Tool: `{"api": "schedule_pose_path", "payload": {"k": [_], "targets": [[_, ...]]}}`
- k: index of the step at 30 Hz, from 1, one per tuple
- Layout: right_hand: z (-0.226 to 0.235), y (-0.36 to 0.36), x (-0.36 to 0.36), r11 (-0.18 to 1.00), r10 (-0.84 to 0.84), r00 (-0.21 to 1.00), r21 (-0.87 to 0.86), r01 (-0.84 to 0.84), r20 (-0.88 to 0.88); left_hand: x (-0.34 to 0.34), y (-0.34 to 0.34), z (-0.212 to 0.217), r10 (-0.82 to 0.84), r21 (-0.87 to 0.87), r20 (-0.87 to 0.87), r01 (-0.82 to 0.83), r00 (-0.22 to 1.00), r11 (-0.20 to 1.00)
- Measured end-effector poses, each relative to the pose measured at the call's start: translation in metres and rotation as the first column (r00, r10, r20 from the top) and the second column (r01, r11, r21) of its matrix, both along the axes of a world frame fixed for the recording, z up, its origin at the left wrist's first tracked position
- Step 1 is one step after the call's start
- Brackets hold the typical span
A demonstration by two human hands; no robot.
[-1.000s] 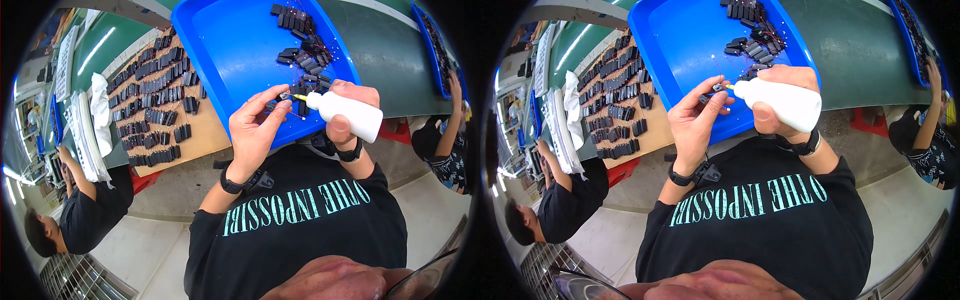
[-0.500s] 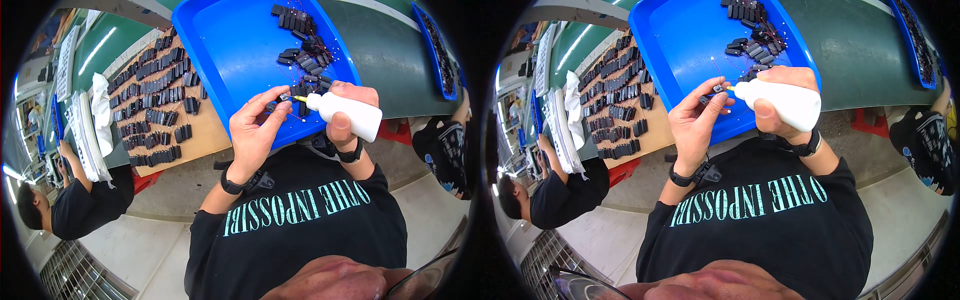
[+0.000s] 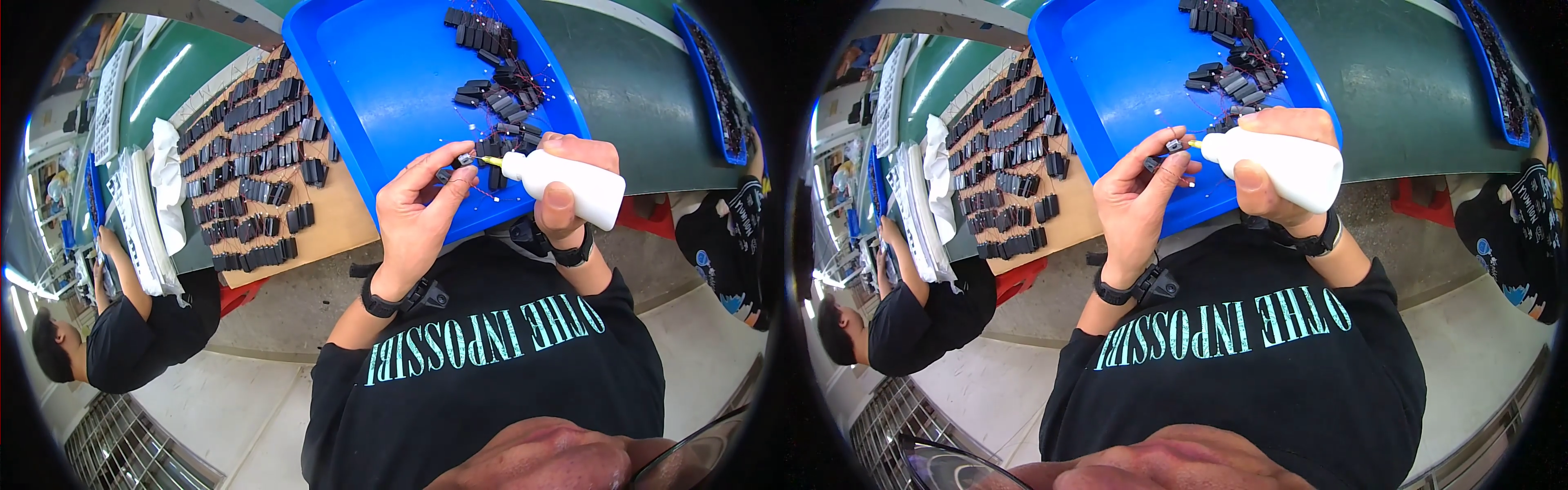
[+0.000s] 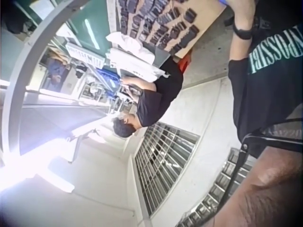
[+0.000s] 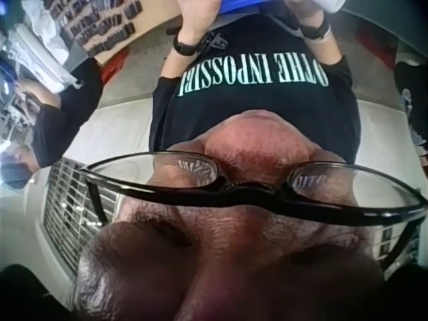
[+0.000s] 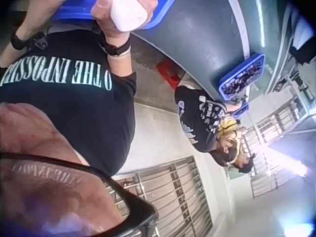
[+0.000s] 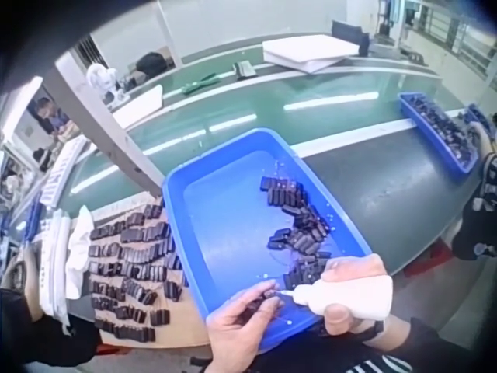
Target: Apply glue to small black plastic components using a squeeze bottle at a workstation.
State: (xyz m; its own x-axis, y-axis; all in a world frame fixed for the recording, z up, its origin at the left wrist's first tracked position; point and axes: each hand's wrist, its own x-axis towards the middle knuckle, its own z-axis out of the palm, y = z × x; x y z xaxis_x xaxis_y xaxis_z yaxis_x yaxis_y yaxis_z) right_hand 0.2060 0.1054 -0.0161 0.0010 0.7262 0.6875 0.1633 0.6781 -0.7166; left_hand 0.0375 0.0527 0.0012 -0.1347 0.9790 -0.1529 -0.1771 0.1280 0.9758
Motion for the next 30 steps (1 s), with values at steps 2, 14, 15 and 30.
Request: {"api": "schedule_pose_path", "payload": {"k": [2,14,15,30], "targets": [[0.001,0.000,0.000,1.000,-0.003,1.000,0.000,0.003,0.012,0.000,0.000,-0.001,-0.004,0.004,-0.011,0.004,1.000,1.000],[0.003,-0.001,-0.002,0.997,-0.068,0.997,-0.037,0.069,0.023,0.002,0.000,0.001,0.013,-0.016,0.003,-0.013,1.000,1.000],[0.002,-0.001,-0.004,0.997,-0.071,0.997,-0.036,0.071,-0.002,0.001,0.000,0.001,0.014,-0.016,0.003,-0.014,1.000,1.000],[-0.003,-0.024,-0.023,0.967,0.219,0.946,-0.075,-0.243,-0.238,-0.020,-0.018,-0.008,-0.047,0.015,-0.185,0.050,0.982,0.999]]}}
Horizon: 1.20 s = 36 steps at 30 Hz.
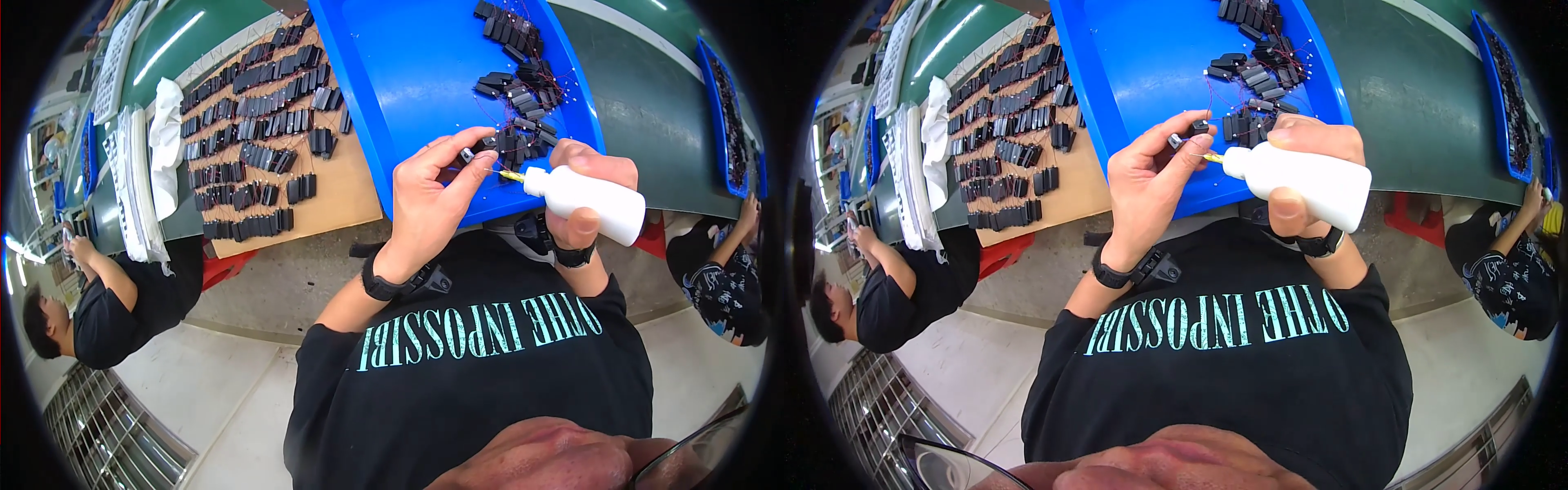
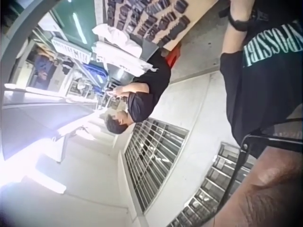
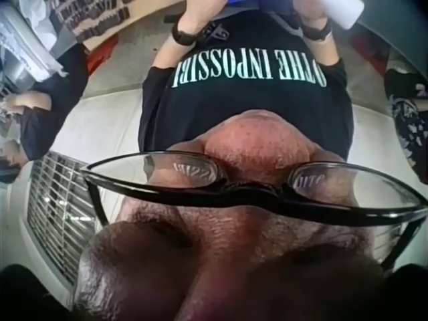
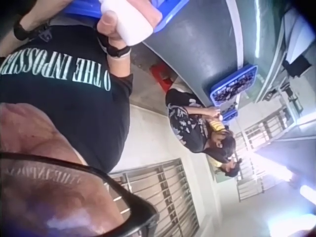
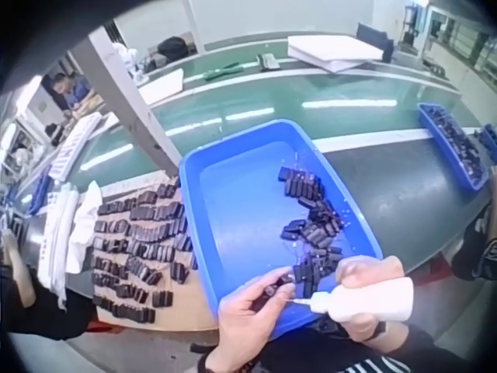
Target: Apply glue to small black plastic components using a squeeze bottle at a workstation.
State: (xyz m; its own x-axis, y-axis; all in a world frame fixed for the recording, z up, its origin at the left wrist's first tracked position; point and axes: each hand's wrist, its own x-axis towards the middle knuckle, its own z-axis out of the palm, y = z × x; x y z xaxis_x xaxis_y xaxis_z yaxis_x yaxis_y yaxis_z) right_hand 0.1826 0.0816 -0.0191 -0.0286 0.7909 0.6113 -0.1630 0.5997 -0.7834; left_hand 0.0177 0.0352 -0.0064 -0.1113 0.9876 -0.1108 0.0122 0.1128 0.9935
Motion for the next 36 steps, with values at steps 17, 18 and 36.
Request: {"api": "schedule_pose_path", "payload": {"k": [17,18,36], "targets": [[-0.0094,-0.0033,-0.0057,0.989,-0.134,0.983,0.075,0.126,0.125,-0.0017,-0.0042,-0.0009,0.008,0.036,-0.053,-0.006,0.999,0.999],[-0.0095,-0.0033,-0.0059,0.989,-0.133,0.983,0.075,0.124,0.128,-0.0018,-0.0039,-0.0010,0.007,0.038,-0.052,-0.005,0.999,0.999],[-0.0052,-0.0042,-0.0100,0.987,-0.160,0.973,0.041,0.155,0.164,-0.0056,-0.0038,0.0018,0.012,0.039,-0.033,-0.011,0.999,0.999]]}}
